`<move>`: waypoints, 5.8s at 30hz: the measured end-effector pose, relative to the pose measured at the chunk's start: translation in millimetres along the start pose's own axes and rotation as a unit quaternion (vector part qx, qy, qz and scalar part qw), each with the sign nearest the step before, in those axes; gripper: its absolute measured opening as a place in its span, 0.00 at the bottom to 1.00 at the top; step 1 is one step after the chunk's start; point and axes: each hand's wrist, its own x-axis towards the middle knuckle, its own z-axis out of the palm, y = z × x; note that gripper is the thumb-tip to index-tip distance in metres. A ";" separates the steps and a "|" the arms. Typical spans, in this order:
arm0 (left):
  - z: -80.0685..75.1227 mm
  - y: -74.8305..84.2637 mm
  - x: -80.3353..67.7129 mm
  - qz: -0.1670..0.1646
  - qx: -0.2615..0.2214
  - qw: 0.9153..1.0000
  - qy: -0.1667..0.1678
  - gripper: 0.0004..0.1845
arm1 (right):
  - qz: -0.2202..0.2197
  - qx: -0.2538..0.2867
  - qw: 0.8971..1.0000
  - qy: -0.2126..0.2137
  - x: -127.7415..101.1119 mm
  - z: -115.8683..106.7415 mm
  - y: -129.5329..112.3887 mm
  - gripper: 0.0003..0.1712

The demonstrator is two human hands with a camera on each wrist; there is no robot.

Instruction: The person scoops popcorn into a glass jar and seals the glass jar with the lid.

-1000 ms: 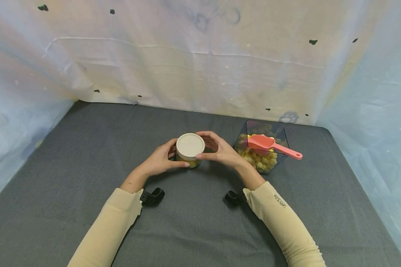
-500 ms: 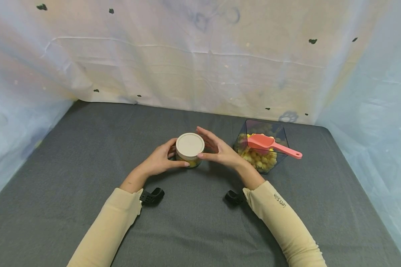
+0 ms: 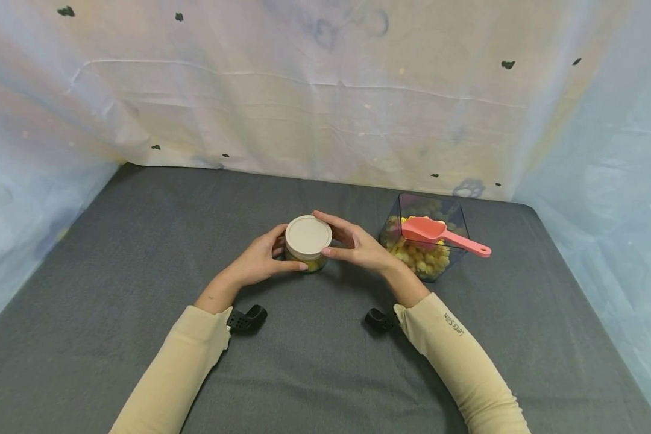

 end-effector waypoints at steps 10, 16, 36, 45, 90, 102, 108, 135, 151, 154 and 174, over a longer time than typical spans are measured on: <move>-0.2 -0.2 0.4 -0.010 0.012 1.000 0.005 0.49 | 0.028 -0.014 0.998 0.055 3.1 6.4 0.7 0.43; -0.2 0.2 -0.7 -0.010 0.021 1.000 0.008 0.49 | 0.041 -0.017 0.997 0.065 3.5 9.7 -0.4 0.45; 0.6 3.1 -2.4 -0.010 0.013 1.000 0.007 0.48 | 0.009 0.019 1.000 0.013 -1.0 0.5 3.4 0.45; 0.7 3.0 -2.2 -0.004 0.020 1.000 0.010 0.48 | 0.031 -0.015 0.997 0.069 2.0 8.1 2.7 0.44; 0.5 1.0 -1.6 -0.014 0.023 1.000 0.010 0.47 | 0.040 -0.027 0.996 0.073 4.9 10.3 6.9 0.46; 0.7 1.7 -1.3 -0.024 0.023 0.999 0.010 0.50 | 0.008 0.038 0.998 0.040 -2.0 2.5 6.2 0.45; 1.1 1.2 -1.6 -0.021 0.022 0.999 0.013 0.49 | 0.020 0.021 0.997 0.067 -0.1 5.3 6.7 0.44; 1.2 -0.7 -1.0 -0.012 0.011 1.000 0.014 0.49 | 0.027 0.094 0.994 0.039 -1.5 2.3 11.5 0.46; 1.4 -1.4 -0.8 -0.011 0.013 1.000 0.015 0.48 | 0.069 0.040 0.993 0.086 -1.6 8.0 7.7 0.47; 1.4 -1.5 -0.8 -0.011 0.016 1.000 0.014 0.49 | 0.050 0.059 0.995 0.069 -2.1 5.9 7.4 0.52; 1.2 -1.2 0.9 -0.020 0.019 1.000 0.008 0.50 | 0.022 0.088 0.995 0.042 -2.7 0.7 8.3 0.46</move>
